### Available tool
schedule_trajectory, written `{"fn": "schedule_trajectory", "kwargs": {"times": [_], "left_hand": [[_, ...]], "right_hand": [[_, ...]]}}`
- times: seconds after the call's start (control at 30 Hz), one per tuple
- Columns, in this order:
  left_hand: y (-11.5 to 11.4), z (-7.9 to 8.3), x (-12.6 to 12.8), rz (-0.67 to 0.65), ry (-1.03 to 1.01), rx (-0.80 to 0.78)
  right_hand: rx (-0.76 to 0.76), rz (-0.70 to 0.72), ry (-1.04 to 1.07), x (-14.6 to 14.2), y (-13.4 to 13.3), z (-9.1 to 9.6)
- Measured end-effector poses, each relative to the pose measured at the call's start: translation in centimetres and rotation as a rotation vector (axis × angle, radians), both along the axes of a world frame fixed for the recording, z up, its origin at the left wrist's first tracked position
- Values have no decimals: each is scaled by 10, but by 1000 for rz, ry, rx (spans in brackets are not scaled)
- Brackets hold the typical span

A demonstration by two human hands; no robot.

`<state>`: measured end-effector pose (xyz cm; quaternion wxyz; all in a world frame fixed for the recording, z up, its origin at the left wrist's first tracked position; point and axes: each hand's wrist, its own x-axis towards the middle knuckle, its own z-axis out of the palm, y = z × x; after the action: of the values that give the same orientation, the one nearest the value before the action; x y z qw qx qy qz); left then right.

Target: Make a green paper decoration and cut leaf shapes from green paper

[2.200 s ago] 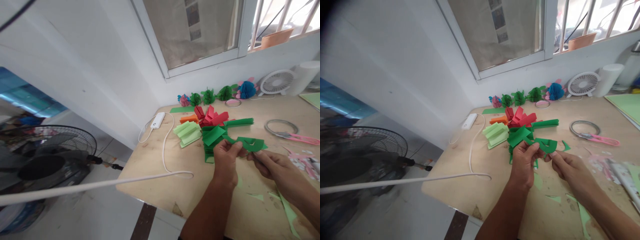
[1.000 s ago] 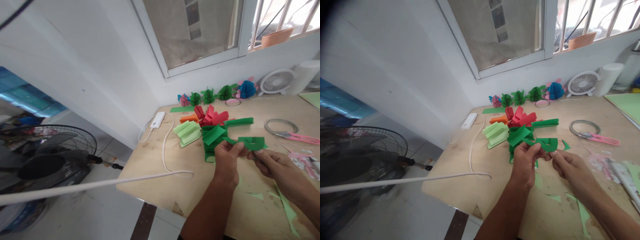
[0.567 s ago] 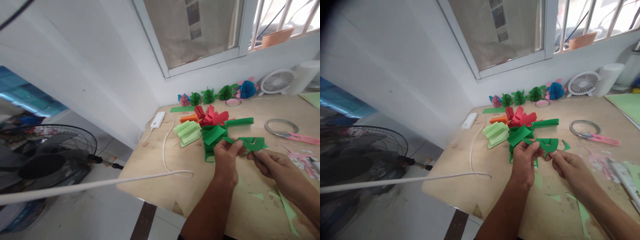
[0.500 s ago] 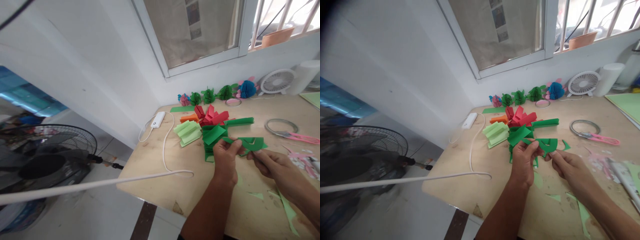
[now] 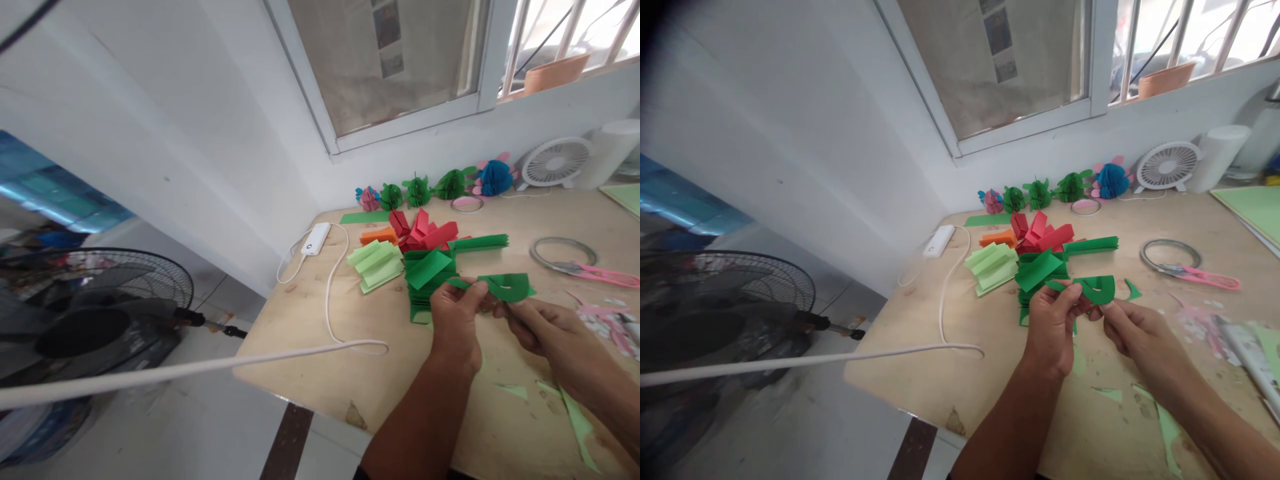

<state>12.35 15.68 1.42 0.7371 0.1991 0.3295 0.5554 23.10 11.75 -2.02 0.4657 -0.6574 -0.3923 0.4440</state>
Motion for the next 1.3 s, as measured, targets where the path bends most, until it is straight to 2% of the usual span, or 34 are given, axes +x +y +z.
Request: {"fn": "schedule_trajectory", "kwargs": {"times": [0.43,0.93,1.3], "left_hand": [[0,-10,3,-35,-21,86],[-3,-5,5,-6,-12,36],[-4,-5,6,15,10,41]], "right_hand": [[17,-36,39,-6,1,-4],[17,-67,53,-10,0,-1],[28,-59,54,-8,0,-6]]}}
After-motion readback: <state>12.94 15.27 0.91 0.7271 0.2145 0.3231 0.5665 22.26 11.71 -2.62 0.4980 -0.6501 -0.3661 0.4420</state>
